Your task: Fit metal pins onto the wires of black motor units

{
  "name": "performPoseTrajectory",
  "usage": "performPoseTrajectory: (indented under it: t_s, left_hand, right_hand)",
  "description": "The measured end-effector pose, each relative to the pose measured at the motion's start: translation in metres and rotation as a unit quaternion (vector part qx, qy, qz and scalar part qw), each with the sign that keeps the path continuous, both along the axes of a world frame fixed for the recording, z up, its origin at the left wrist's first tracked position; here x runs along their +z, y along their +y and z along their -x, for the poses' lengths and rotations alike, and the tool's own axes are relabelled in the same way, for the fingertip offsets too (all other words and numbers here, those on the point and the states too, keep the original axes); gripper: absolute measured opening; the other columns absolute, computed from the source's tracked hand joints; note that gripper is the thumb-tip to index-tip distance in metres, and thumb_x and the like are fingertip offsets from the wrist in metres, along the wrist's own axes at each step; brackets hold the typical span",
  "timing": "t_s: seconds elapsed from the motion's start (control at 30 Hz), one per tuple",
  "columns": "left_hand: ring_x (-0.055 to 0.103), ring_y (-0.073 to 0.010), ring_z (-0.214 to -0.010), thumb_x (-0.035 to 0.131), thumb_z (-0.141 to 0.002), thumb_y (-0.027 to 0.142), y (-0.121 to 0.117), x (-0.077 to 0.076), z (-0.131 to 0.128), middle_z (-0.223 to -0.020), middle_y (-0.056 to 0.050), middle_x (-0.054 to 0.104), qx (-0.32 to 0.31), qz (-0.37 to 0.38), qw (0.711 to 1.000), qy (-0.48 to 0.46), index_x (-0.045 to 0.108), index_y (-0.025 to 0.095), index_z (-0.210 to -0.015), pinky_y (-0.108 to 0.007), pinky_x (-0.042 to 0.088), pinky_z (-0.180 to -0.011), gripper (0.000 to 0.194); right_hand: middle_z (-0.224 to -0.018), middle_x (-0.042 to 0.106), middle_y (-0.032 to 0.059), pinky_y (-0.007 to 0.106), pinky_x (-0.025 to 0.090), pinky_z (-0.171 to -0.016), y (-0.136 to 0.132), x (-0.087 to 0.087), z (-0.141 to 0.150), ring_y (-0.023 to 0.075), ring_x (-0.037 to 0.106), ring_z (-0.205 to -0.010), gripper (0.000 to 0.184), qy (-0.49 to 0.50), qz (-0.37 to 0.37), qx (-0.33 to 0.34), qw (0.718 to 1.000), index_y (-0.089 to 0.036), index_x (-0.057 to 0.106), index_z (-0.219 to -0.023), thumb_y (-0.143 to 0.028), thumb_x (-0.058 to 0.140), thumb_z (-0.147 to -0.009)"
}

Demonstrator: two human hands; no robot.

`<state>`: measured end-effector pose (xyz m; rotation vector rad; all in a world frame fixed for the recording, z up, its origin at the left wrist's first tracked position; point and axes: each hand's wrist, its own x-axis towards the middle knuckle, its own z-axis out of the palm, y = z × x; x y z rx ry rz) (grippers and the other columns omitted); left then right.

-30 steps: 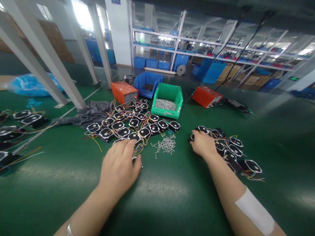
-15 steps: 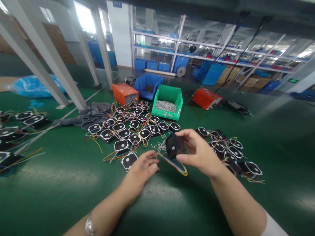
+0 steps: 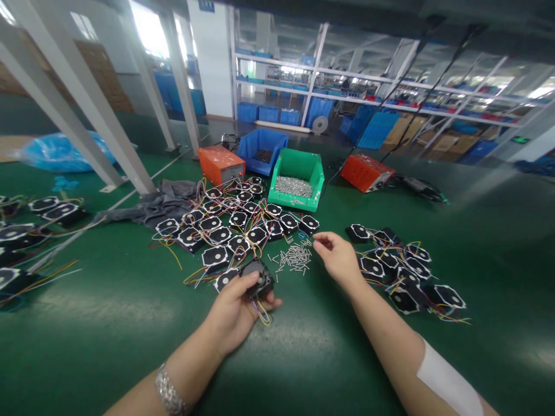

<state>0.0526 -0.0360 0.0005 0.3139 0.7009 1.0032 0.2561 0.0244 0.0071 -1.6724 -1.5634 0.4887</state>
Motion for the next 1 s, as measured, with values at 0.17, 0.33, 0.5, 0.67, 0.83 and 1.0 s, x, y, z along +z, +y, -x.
performPoseTrajectory:
  t_s: [0.17, 0.33, 0.5, 0.67, 0.83, 1.0]
  left_hand:
    - [0.054, -0.0118, -0.05, 0.055, -0.069, 0.024, -0.002, -0.001, -0.006, -0.072, -0.007, 0.061, -0.047, -0.038, 0.997, 0.056, 0.047, 0.013, -0.077, -0.021, 0.036, -0.04, 0.016]
    - [0.05, -0.0076, -0.044, 0.057, -0.068, 0.028, -0.002, -0.006, -0.006, -0.073, -0.007, 0.062, -0.064, -0.091, 0.988, 0.108, 0.042, 0.015, -0.081, -0.018, 0.029, -0.039, 0.023]
    - [0.049, -0.0077, -0.045, 0.056, -0.068, 0.035, 0.0, -0.006, -0.008, -0.075, -0.007, 0.062, -0.031, -0.101, 0.985, 0.134, 0.04, 0.016, -0.08, -0.019, 0.029, -0.039, 0.027]
    - [0.049, -0.0083, -0.045, 0.052, -0.07, 0.04, -0.001, -0.005, -0.012, -0.065, -0.001, 0.055, -0.005, -0.113, 0.98, 0.162, 0.041, 0.015, -0.081, -0.019, 0.031, -0.04, 0.029]
    - [0.05, -0.0095, -0.048, 0.048, -0.071, 0.044, -0.002, -0.007, -0.013, -0.058, 0.002, 0.05, -0.02, -0.129, 0.975, 0.18, 0.043, 0.016, -0.083, -0.02, 0.033, -0.041, 0.031]
    - [0.049, -0.0094, -0.048, 0.055, -0.068, 0.042, -0.002, -0.008, -0.012, -0.06, 0.002, 0.05, -0.016, -0.129, 0.978, 0.166, 0.043, 0.015, -0.082, -0.02, 0.033, -0.042, 0.032]
  right_hand:
    - [-0.083, 0.061, 0.0046, 0.027, 0.042, -0.067, 0.022, -0.001, -0.001, 0.0157, 0.056, -0.075, 0.021, -0.273, 0.031, 0.01, 0.962, -0.019, 0.061, -0.085, -0.023, 0.041, -0.077]
    - [-0.077, 0.062, 0.0067, 0.029, 0.04, -0.06, 0.043, -0.007, 0.014, 0.0203, 0.056, -0.074, 0.02, -0.345, 0.06, 0.013, 0.937, -0.019, 0.062, -0.085, -0.023, 0.045, -0.075]
    - [-0.079, 0.057, 0.0071, 0.028, 0.039, -0.061, 0.036, 0.002, 0.025, 0.0184, 0.053, -0.074, 0.014, -0.348, 0.05, 0.01, 0.936, -0.015, 0.06, -0.071, -0.02, 0.046, -0.073]
    - [-0.067, 0.052, 0.0005, 0.022, 0.039, -0.057, -0.019, 0.036, 0.049, 0.0113, 0.05, -0.062, 0.009, -0.128, 0.045, 0.139, 0.981, -0.017, 0.058, -0.065, -0.019, 0.052, -0.071]
    - [-0.065, 0.048, -0.0003, 0.023, 0.038, -0.055, -0.059, 0.037, 0.07, 0.0116, 0.047, -0.063, 0.012, -0.096, 0.042, 0.196, 0.975, -0.017, 0.055, -0.057, -0.013, 0.053, -0.068]
    - [-0.062, 0.048, -0.0003, 0.024, 0.038, -0.056, -0.06, 0.025, 0.075, 0.0121, 0.047, -0.063, 0.014, -0.097, 0.004, 0.171, 0.98, -0.018, 0.055, -0.056, -0.014, 0.052, -0.07]
